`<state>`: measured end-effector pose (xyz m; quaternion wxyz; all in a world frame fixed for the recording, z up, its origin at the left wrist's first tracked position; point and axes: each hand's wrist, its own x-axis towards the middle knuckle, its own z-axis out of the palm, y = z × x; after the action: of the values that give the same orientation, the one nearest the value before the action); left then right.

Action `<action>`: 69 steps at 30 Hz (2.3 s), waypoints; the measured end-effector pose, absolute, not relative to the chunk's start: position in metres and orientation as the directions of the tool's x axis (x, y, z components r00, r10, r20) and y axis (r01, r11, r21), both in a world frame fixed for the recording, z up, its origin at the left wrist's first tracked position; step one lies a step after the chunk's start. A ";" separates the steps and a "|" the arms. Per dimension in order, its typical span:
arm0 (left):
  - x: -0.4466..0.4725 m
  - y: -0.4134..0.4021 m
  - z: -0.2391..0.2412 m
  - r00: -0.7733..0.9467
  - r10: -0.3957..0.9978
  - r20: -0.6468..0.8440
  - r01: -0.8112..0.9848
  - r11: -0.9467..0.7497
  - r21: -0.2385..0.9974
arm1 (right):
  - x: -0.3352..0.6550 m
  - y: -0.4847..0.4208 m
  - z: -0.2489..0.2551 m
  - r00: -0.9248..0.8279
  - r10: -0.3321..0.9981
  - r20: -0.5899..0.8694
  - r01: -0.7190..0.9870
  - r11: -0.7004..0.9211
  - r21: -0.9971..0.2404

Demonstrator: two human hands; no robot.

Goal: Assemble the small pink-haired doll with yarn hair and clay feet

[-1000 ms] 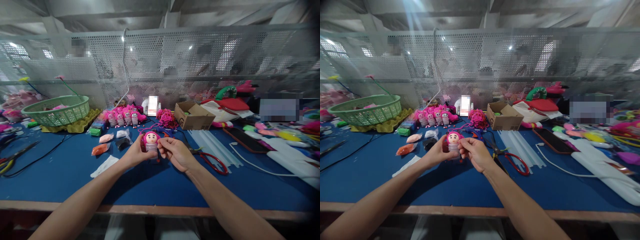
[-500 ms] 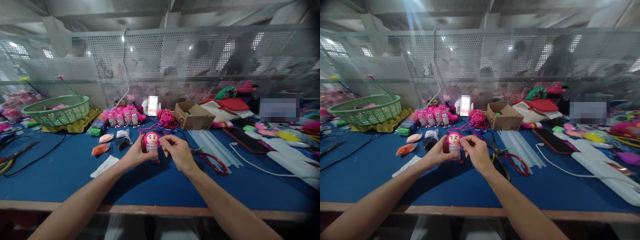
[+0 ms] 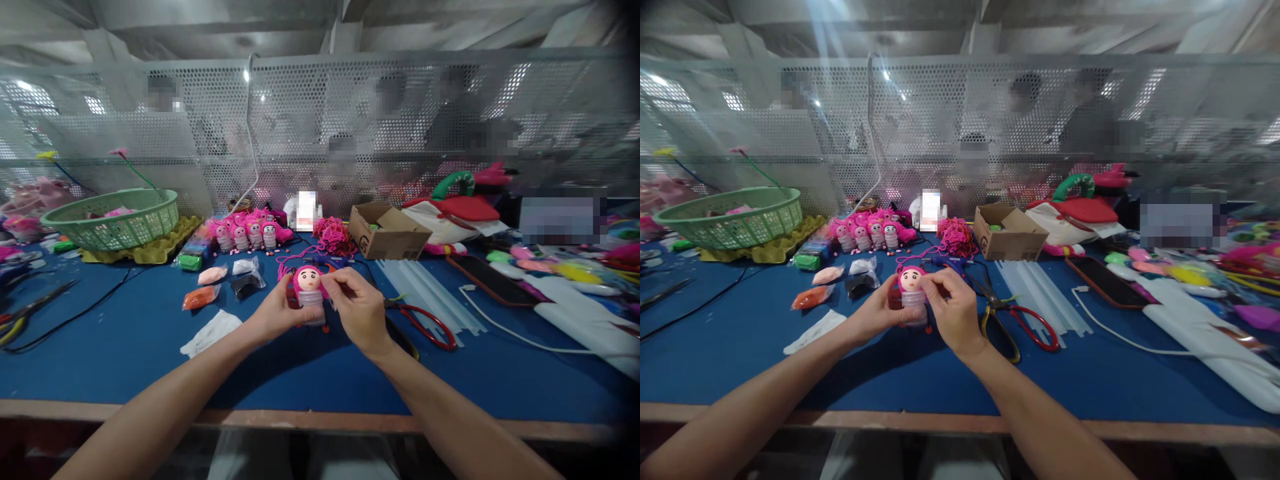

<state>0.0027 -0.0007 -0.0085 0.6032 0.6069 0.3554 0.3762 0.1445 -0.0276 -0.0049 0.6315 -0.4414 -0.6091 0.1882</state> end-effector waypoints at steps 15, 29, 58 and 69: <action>0.002 -0.002 -0.006 0.435 0.899 -0.051 0.043 0.036 0.998 | 0.150 -0.012 -0.006 0.032 0.997 -0.064 -0.508 -0.039 -0.860; 0.002 -0.004 -0.004 0.452 0.889 -0.078 0.058 0.058 0.997 | 0.150 -0.011 -0.009 0.078 0.996 -0.034 -0.432 0.003 -0.902; 0.001 -0.003 -0.004 0.473 0.877 -0.081 0.066 0.056 0.996 | 0.147 -0.014 -0.007 0.116 0.993 0.033 -0.436 0.081 -0.896; 0.001 -0.002 -0.005 0.373 0.927 -0.042 0.096 0.007 0.995 | 0.144 -0.014 -0.020 0.169 0.952 0.254 -0.138 0.278 -0.951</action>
<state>0.0014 -0.0019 -0.0052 0.5686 0.6025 0.4243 0.3655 0.1437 -0.0136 -0.0198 0.6374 -0.4222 -0.4824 0.4275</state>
